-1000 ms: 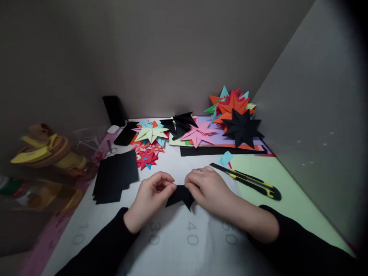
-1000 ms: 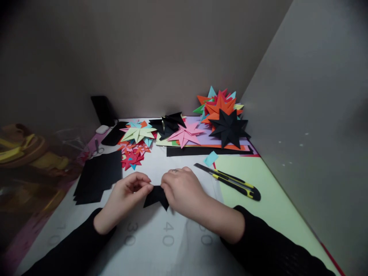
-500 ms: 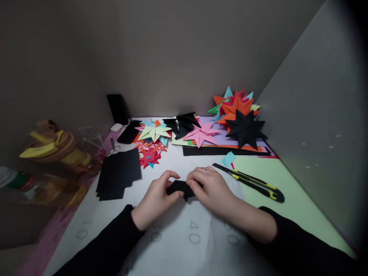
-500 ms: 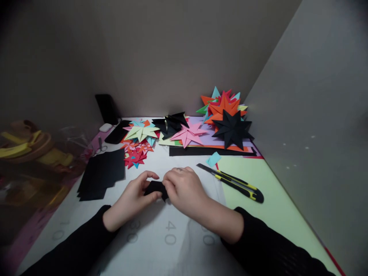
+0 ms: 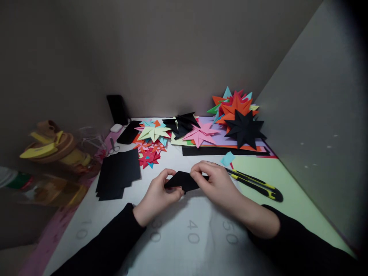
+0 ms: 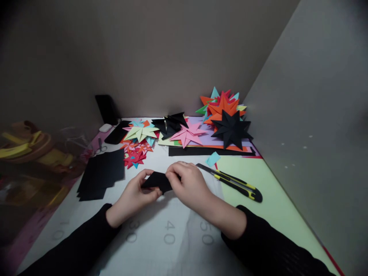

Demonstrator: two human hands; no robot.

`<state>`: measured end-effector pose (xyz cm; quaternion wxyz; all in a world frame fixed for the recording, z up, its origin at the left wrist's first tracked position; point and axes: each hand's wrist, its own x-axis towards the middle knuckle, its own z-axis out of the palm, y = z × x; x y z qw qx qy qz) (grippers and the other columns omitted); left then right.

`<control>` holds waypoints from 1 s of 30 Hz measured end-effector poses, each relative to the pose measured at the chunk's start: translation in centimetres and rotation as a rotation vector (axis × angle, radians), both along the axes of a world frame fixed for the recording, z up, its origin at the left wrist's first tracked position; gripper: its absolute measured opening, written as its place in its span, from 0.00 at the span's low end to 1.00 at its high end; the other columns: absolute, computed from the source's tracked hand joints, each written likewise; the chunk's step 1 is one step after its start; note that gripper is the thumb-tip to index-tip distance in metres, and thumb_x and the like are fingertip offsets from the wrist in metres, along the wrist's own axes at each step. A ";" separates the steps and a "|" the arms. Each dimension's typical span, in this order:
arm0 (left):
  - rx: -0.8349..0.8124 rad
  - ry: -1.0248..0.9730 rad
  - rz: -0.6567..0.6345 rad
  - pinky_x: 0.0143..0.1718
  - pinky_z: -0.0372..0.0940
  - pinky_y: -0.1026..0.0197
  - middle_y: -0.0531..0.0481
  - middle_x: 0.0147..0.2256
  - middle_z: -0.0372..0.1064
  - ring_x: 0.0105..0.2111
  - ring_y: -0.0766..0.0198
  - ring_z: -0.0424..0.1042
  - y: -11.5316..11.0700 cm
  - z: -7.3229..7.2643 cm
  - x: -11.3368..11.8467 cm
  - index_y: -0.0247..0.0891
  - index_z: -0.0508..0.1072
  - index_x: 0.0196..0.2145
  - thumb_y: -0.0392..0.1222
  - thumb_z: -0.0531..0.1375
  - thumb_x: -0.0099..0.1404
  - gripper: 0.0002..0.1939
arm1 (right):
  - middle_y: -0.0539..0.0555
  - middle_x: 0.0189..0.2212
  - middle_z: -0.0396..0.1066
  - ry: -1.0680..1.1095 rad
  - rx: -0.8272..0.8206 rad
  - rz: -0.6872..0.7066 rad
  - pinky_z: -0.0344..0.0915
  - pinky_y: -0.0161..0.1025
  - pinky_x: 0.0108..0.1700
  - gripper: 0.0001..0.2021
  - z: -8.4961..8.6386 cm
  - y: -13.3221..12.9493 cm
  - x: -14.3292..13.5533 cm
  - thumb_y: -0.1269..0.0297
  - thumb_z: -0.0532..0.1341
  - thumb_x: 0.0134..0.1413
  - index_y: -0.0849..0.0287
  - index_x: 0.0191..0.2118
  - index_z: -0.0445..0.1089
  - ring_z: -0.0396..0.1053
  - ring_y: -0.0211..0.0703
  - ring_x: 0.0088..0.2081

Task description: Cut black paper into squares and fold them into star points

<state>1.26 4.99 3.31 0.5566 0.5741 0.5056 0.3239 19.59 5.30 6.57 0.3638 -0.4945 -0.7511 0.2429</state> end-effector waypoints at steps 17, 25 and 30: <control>0.099 -0.102 0.027 0.40 0.64 0.61 0.42 0.44 0.73 0.47 0.58 0.70 1.3 -0.3 -2.2 0.38 0.59 0.53 0.35 0.58 0.57 0.26 | 0.49 0.25 0.69 -0.039 -0.025 -0.081 0.57 0.34 0.32 0.09 0.6 1.4 1.7 0.72 0.55 0.54 0.58 0.25 0.66 0.66 0.38 0.29; 0.262 0.154 -0.041 0.36 0.63 0.63 0.47 0.33 0.75 0.34 0.61 0.71 -0.2 1.6 -1.0 0.36 0.76 0.30 0.42 0.60 0.59 0.07 | 0.49 0.28 0.72 -0.206 -0.028 0.130 0.55 0.38 0.39 0.09 -1.0 -0.1 -0.4 0.72 0.54 0.58 0.58 0.30 0.69 0.68 0.39 0.32; 0.193 0.090 0.122 0.29 0.59 0.66 0.52 0.26 0.70 0.28 0.65 0.66 0.5 1.4 -2.0 0.35 0.74 0.26 0.45 0.60 0.59 0.10 | 0.51 0.30 0.71 -0.219 -0.053 0.073 0.57 0.37 0.38 0.08 -1.1 0.9 0.4 0.69 0.55 0.59 0.57 0.30 0.68 0.67 0.41 0.34</control>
